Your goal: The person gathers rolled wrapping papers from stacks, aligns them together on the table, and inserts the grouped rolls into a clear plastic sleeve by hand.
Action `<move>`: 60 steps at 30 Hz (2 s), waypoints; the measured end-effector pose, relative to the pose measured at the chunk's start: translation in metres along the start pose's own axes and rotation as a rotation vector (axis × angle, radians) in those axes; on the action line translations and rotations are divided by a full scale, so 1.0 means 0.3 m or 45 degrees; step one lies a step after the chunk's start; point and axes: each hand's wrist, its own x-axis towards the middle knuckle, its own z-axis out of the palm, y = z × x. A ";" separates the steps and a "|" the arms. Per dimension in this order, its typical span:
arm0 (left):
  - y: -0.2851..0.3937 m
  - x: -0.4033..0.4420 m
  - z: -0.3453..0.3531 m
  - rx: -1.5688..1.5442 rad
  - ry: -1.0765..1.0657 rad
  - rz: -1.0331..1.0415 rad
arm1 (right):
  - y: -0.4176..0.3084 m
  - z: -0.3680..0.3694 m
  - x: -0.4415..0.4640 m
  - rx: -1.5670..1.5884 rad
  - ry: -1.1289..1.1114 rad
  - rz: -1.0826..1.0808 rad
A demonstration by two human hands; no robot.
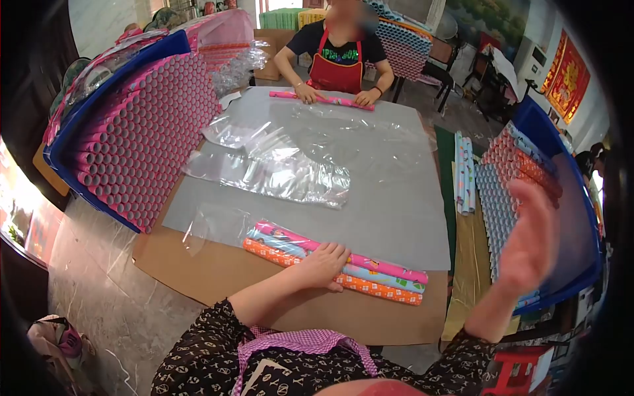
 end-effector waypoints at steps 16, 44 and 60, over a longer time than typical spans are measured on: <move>-0.005 0.007 -0.012 -0.101 -0.115 -0.055 | -0.148 -0.101 0.061 0.395 0.264 -0.216; 0.011 0.008 -0.025 -0.062 -0.019 -0.034 | -0.190 -0.134 -0.024 0.354 0.513 -0.508; 0.001 0.010 -0.006 -0.107 -0.133 -0.093 | -0.251 -0.120 -0.020 0.314 0.608 -0.684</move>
